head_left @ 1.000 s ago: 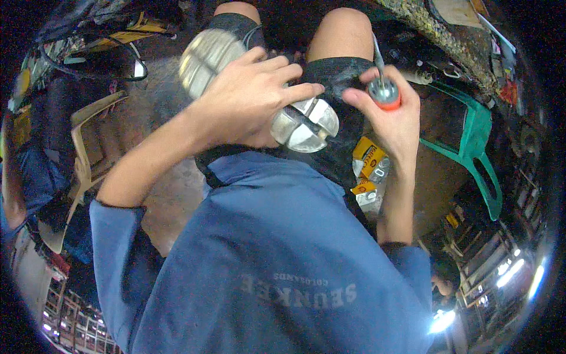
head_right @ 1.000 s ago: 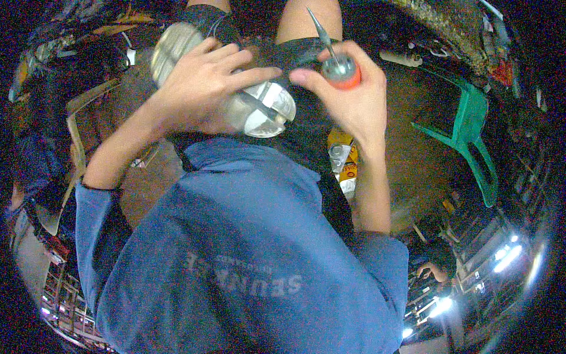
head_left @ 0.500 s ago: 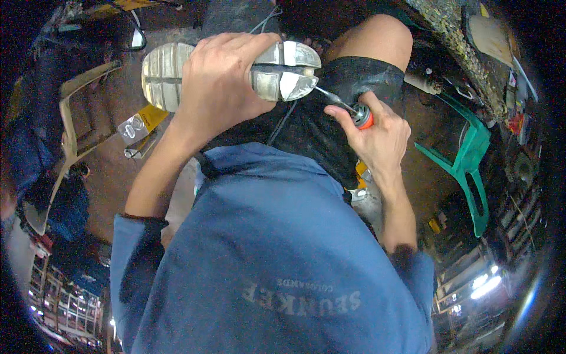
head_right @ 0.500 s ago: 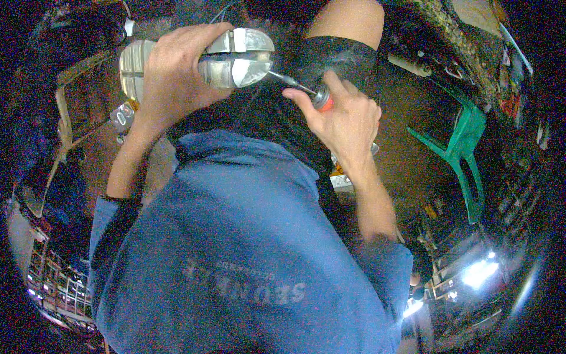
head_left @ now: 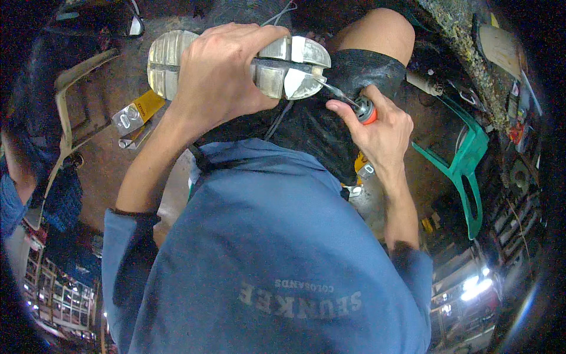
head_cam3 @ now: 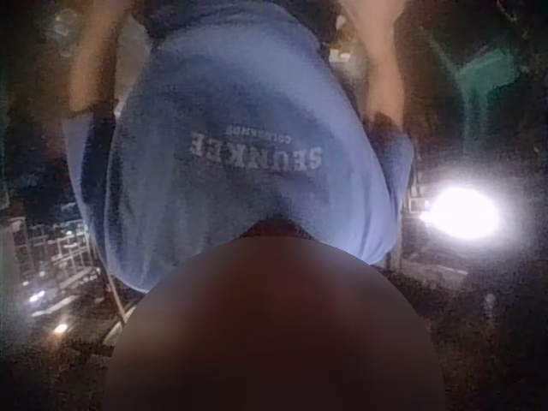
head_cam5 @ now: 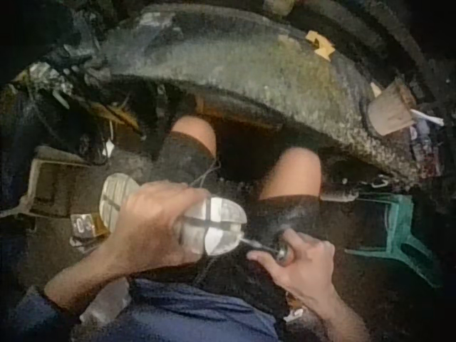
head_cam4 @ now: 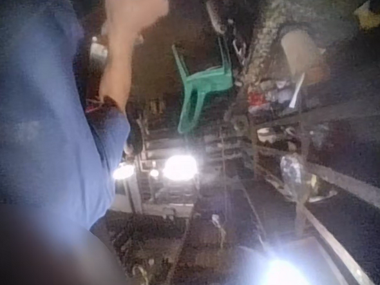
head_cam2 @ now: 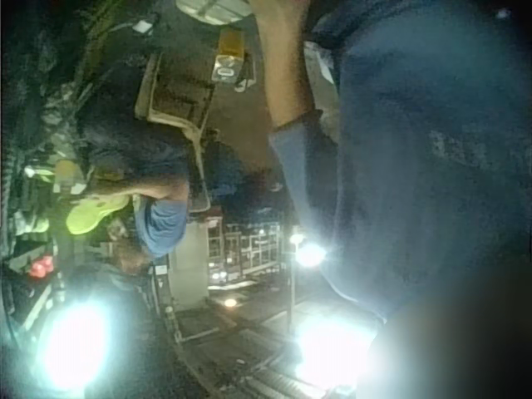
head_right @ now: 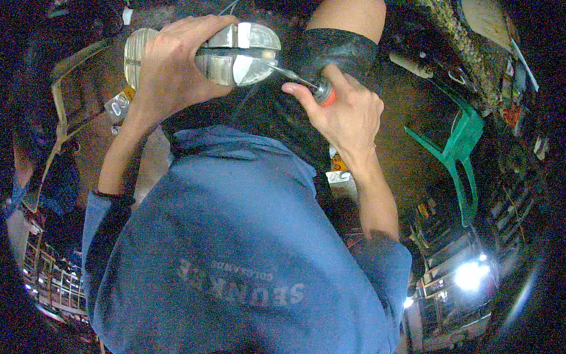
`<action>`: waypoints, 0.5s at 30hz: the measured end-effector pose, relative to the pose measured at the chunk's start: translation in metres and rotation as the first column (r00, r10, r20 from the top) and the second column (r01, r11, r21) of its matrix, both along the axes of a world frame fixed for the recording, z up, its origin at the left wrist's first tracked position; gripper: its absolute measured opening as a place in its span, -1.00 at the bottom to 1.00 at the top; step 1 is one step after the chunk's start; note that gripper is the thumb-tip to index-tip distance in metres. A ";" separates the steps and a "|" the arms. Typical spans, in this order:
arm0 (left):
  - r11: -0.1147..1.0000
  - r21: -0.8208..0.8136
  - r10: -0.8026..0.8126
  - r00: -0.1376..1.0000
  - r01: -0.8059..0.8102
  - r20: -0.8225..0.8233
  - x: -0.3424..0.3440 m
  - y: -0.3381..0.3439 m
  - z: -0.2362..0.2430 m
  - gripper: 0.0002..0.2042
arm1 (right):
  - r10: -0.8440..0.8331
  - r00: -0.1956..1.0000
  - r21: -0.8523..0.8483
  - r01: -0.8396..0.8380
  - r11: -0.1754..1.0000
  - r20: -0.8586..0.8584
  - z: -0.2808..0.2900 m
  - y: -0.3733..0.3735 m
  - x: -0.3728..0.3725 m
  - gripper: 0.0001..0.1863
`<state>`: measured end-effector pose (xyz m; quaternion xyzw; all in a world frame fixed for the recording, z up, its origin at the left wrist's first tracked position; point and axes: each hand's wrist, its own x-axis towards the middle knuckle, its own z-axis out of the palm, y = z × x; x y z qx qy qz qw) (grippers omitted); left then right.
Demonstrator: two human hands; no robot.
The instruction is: The person sits on the floor and uses a red-handled tool to scrape and clean the sole of a sneaker. They repeatedly rotate the shoe to access different areas of the sole and continue scraping along the tread and edges throughout the clip.
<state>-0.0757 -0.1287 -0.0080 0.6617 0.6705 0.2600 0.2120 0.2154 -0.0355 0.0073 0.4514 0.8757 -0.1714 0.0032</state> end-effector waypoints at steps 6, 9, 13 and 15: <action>1.000 -0.006 -0.020 1.000 0.020 0.007 0.002 0.000 0.001 -0.20 | 0.029 1.000 0.009 -0.029 1.000 0.010 0.004 -0.001 -0.005 -0.34; 1.000 -0.001 -0.015 1.000 0.015 0.002 0.003 0.000 0.000 -0.20 | 0.038 0.999 0.003 -0.038 0.999 0.008 0.004 0.000 -0.007 -0.33; 1.000 0.000 -0.023 0.999 0.023 -0.026 0.003 0.000 -0.001 -0.20 | 0.073 0.997 0.014 -0.073 0.997 0.014 0.004 0.001 -0.008 -0.33; 1.000 0.024 -0.017 0.999 0.018 -0.033 0.004 -0.001 -0.002 -0.20 | 0.094 0.994 0.009 -0.094 0.995 0.049 0.004 0.001 -0.007 -0.33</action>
